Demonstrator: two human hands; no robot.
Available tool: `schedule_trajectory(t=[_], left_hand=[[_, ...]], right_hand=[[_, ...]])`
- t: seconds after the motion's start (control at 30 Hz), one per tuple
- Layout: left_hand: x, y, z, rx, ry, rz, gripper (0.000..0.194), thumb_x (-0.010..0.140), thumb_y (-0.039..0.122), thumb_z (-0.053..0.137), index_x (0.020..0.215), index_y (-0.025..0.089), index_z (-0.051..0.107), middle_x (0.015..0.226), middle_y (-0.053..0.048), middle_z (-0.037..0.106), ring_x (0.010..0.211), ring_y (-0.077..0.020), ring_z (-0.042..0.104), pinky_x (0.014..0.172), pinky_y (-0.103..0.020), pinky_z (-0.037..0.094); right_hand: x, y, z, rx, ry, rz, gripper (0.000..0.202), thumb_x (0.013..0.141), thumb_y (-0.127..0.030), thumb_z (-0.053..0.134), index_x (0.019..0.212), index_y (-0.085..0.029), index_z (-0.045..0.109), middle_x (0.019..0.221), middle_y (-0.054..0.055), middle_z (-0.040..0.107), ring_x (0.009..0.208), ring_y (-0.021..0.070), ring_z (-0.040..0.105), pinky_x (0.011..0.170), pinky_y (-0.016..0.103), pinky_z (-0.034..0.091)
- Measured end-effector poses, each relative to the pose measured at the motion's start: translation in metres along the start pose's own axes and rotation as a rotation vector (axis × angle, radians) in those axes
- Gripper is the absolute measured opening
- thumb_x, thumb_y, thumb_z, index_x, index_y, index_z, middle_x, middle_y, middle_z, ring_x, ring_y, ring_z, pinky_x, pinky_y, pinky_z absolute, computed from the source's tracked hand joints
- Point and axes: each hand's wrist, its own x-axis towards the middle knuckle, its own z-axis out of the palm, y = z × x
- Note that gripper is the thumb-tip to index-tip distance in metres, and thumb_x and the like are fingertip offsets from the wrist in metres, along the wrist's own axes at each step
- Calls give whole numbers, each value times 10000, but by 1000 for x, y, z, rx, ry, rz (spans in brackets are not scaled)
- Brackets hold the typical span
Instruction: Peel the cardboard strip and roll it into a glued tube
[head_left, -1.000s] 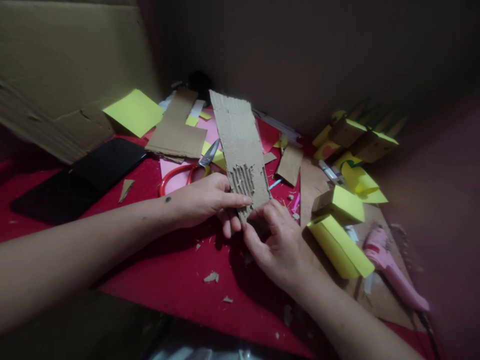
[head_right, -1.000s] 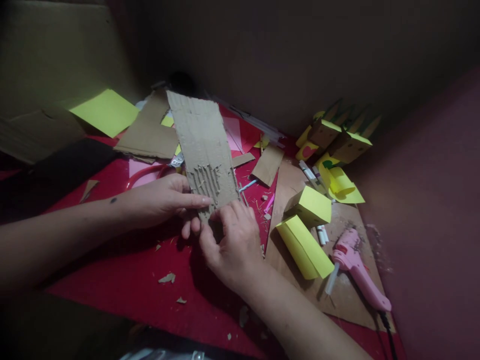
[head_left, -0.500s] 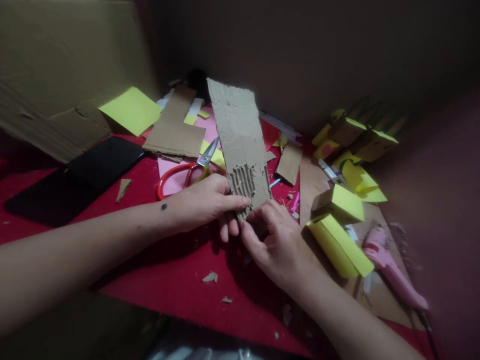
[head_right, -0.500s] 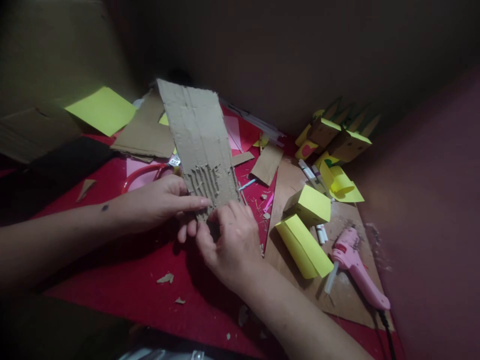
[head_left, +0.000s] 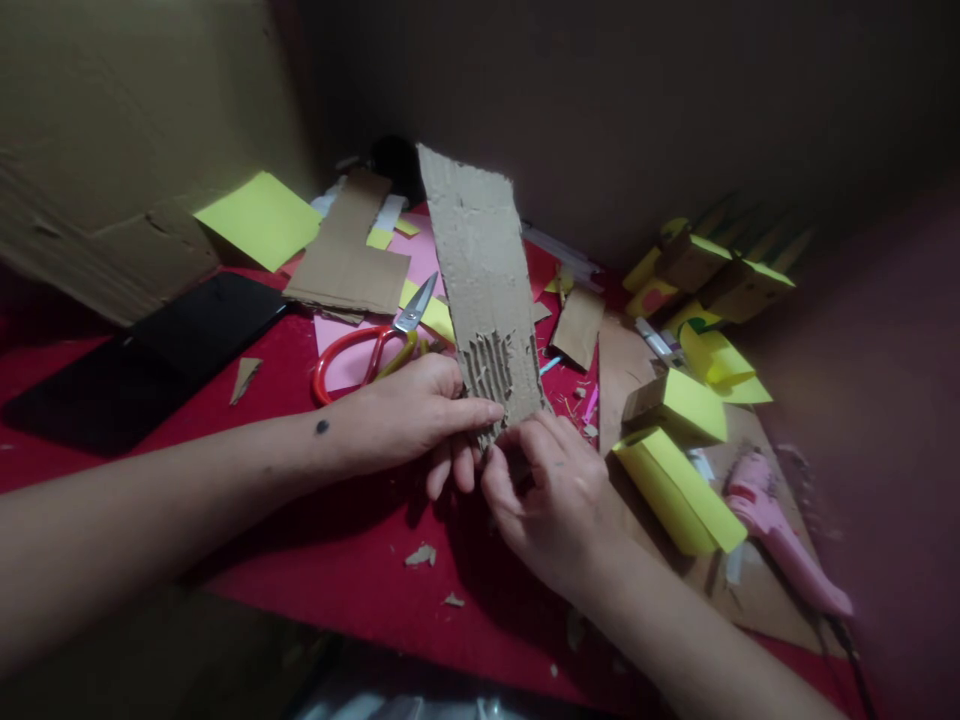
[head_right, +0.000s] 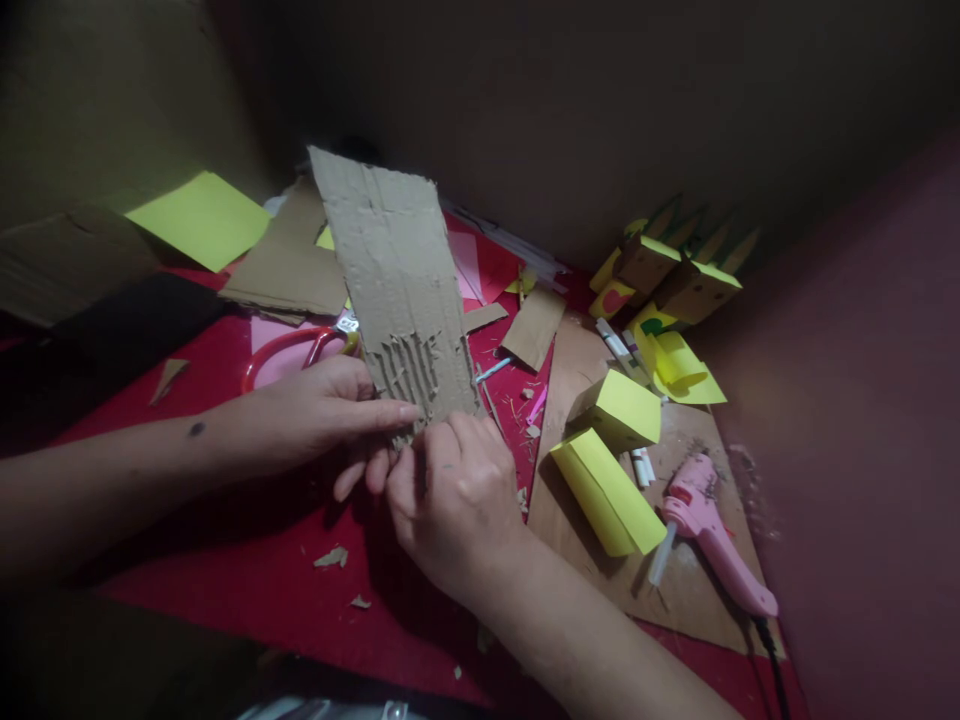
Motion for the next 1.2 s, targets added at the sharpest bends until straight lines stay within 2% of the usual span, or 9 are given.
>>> schedule_trajectory(t=[0.27,0.43,0.57,0.8,1.0,1.2], left_hand=[[-1,0,3,10,25,10,417,878,304,513,511,143,626,433,-36,626,299,-95,521,332,-165,385],[-2,2,5,-1,-12,37,446,901,279,469,512,150,643,489,-48,671,301,-85,528,341,-161,393],[-1,-1,5,-19,-14,60,425,896,291,479,528,154,641,501,-44,678,321,-95,554,355,-167,408],[-1,0,2,5,-29,23,404,889,352,496,588,139,661,510,-56,671,360,-116,585,385,-180,441],[-1,-3,2,-17,-11,-5,405,875,357,510,558,147,650,510,-60,679,360,-132,592,392,-196,450],[1,-2,2,12,-31,-16,383,871,295,495,550,134,627,474,-51,662,365,-132,599,390,-182,437]], right_hand=[[0,-3,-3,-11,-35,18,154,872,-196,509,728,-166,558,671,56,571,653,187,543,623,323,455],[1,-6,3,-192,84,-90,262,906,-204,441,657,-201,522,598,56,537,609,201,477,592,346,408],[2,-8,6,-240,157,-137,318,926,-213,421,615,-223,485,560,47,507,573,199,429,564,354,361],[-2,-5,-3,-3,25,-27,156,882,-152,454,743,-179,519,653,47,530,618,179,491,575,318,420],[-4,-6,-6,89,41,16,99,857,-150,493,764,-166,525,656,38,520,587,158,483,544,299,405],[-4,-7,-2,40,86,-55,130,886,-161,520,761,-157,551,643,36,553,583,148,501,552,280,430]])
